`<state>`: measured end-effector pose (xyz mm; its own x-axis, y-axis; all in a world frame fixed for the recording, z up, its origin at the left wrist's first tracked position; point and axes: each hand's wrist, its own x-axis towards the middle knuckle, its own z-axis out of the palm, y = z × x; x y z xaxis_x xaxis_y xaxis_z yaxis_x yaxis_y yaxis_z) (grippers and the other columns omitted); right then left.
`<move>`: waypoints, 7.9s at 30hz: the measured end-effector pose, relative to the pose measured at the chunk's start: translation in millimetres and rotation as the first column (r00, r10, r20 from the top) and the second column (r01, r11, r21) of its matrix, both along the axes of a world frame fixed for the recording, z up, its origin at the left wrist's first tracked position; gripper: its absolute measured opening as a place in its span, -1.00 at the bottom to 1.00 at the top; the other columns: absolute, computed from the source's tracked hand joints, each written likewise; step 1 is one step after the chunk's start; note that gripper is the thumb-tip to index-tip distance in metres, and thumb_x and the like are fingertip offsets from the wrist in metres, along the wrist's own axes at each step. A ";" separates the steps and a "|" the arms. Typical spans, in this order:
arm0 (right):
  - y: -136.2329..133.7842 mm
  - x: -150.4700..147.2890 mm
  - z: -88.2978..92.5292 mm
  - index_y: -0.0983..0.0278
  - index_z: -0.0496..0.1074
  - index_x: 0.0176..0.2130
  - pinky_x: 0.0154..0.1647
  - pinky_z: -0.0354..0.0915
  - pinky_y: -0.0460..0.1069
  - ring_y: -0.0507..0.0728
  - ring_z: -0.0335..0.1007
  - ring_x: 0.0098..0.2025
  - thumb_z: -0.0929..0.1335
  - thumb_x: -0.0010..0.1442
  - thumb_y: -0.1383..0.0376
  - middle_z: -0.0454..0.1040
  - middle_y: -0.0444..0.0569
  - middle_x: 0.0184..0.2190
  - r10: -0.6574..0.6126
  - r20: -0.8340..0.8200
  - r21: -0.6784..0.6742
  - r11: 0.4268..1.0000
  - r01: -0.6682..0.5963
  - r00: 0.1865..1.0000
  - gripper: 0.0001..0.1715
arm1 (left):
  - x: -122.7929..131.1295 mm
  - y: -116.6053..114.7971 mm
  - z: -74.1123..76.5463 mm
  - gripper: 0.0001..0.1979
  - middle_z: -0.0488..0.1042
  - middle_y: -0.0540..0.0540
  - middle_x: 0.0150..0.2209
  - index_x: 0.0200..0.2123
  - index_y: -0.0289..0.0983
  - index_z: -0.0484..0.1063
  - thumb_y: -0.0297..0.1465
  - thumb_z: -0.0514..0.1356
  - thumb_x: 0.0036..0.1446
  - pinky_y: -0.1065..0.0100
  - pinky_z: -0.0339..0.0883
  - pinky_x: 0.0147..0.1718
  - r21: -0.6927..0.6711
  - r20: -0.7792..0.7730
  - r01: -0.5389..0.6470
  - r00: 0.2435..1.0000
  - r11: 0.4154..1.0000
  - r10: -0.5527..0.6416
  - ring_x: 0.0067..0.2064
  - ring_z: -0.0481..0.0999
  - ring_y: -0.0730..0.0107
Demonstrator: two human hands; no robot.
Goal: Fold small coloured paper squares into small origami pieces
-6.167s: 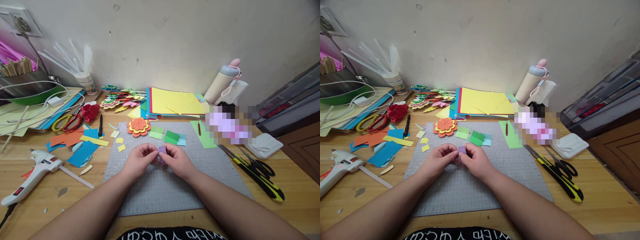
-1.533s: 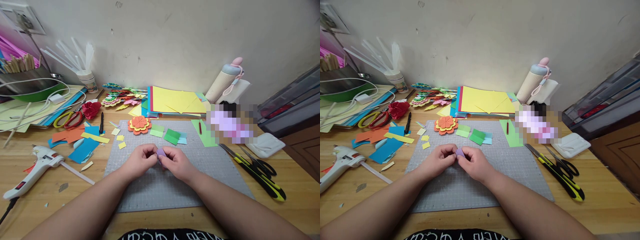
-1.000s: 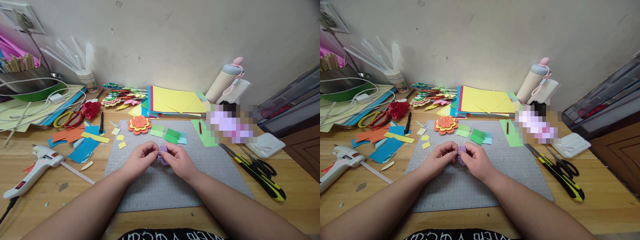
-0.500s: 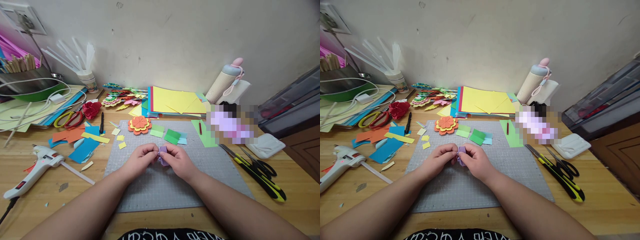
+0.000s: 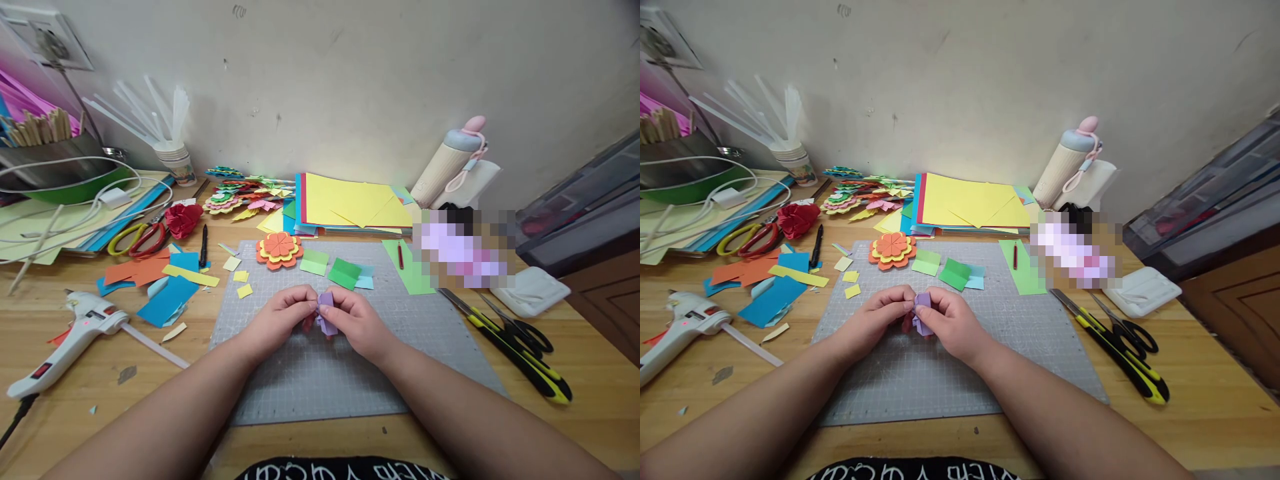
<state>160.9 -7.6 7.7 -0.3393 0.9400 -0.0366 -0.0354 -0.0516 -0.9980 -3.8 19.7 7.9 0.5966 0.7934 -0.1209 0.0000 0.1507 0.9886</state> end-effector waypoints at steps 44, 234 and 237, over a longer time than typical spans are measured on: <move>0.4 0.3 -4.6 0.25 0.23 -0.51 -0.52 0.11 -0.08 -0.01 0.15 -0.56 0.26 0.11 0.28 0.24 -0.20 -0.61 -0.039 0.074 0.040 0.999 0.036 0.996 -0.81 | -0.8 -3.4 2.7 -0.81 0.19 0.10 -0.57 -0.55 -0.27 0.23 -0.39 0.07 0.10 0.44 0.01 -0.49 0.207 -0.166 -0.003 0.985 0.978 0.038 -0.50 0.13 0.50; 0.9 -0.3 -12.8 0.26 0.32 -0.54 -0.60 0.12 -0.09 -0.02 0.17 -0.63 0.32 0.10 0.20 0.31 -0.20 -0.66 -0.153 -0.089 -0.109 0.984 0.143 0.984 -0.75 | 1.3 -2.3 -2.2 -0.73 0.29 0.06 -0.57 -0.44 -0.29 0.32 -0.20 0.15 0.13 0.41 0.11 -0.43 -0.031 0.007 -0.041 0.999 0.999 0.041 -0.49 0.25 0.49; 0.9 -0.7 -13.6 0.26 0.31 -0.55 -0.61 0.12 -0.10 -0.02 0.16 -0.64 0.33 0.08 0.20 0.29 -0.21 -0.67 -0.146 -0.095 -0.140 0.981 0.132 0.985 -0.75 | 0.6 -3.3 -2.6 -0.72 0.24 0.08 -0.58 -0.49 -0.27 0.29 -0.22 0.14 0.16 0.42 0.05 -0.45 0.024 -0.032 -0.035 0.999 0.999 0.036 -0.50 0.19 0.50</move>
<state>160.1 -6.7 -5.9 -0.2146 0.9672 -0.1357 -0.1553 -0.1709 -0.9730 -3.2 16.4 5.3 0.5639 0.8170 -0.1206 0.0271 0.1277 0.9914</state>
